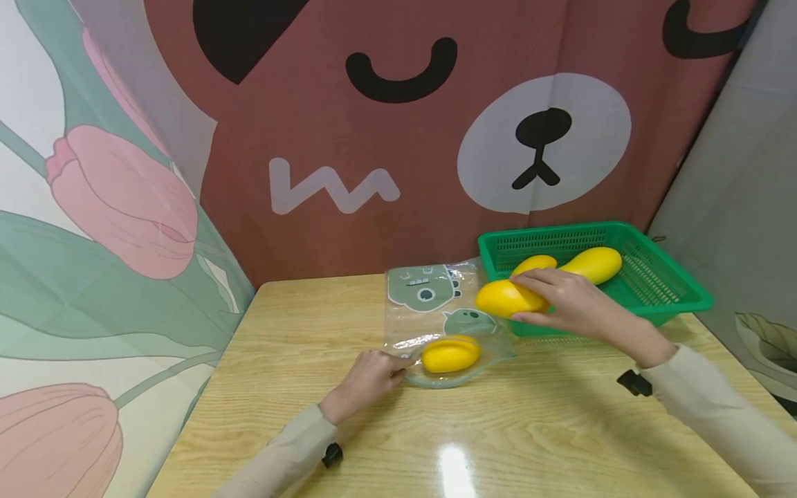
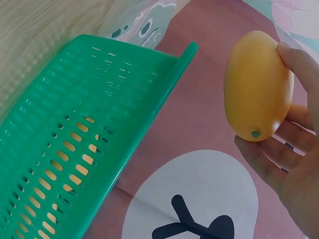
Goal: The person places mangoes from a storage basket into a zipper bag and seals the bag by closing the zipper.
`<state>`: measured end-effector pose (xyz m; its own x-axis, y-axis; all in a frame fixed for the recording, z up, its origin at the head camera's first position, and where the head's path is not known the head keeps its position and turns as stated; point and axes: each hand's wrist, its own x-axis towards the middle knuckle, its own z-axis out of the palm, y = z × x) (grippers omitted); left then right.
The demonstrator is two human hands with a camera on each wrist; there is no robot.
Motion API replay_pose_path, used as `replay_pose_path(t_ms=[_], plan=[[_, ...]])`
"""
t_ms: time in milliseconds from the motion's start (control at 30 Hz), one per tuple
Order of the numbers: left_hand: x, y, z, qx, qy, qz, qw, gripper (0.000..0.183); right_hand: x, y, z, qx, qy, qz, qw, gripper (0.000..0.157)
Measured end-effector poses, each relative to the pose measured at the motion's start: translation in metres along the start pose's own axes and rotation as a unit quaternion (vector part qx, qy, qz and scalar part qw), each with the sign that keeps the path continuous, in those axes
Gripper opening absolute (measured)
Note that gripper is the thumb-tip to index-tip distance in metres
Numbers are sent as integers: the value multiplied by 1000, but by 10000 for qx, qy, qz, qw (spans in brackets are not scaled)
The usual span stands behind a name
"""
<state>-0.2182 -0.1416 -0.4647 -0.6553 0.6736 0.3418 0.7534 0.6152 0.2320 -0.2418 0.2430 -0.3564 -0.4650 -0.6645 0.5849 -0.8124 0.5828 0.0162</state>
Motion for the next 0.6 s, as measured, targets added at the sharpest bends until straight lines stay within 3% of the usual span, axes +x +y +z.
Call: replay_pose_path(t_ms=[600], plan=[[-1,-1,1,54,64,5,10000,30,-1,-7,9,124,-50,-38,9999,73]])
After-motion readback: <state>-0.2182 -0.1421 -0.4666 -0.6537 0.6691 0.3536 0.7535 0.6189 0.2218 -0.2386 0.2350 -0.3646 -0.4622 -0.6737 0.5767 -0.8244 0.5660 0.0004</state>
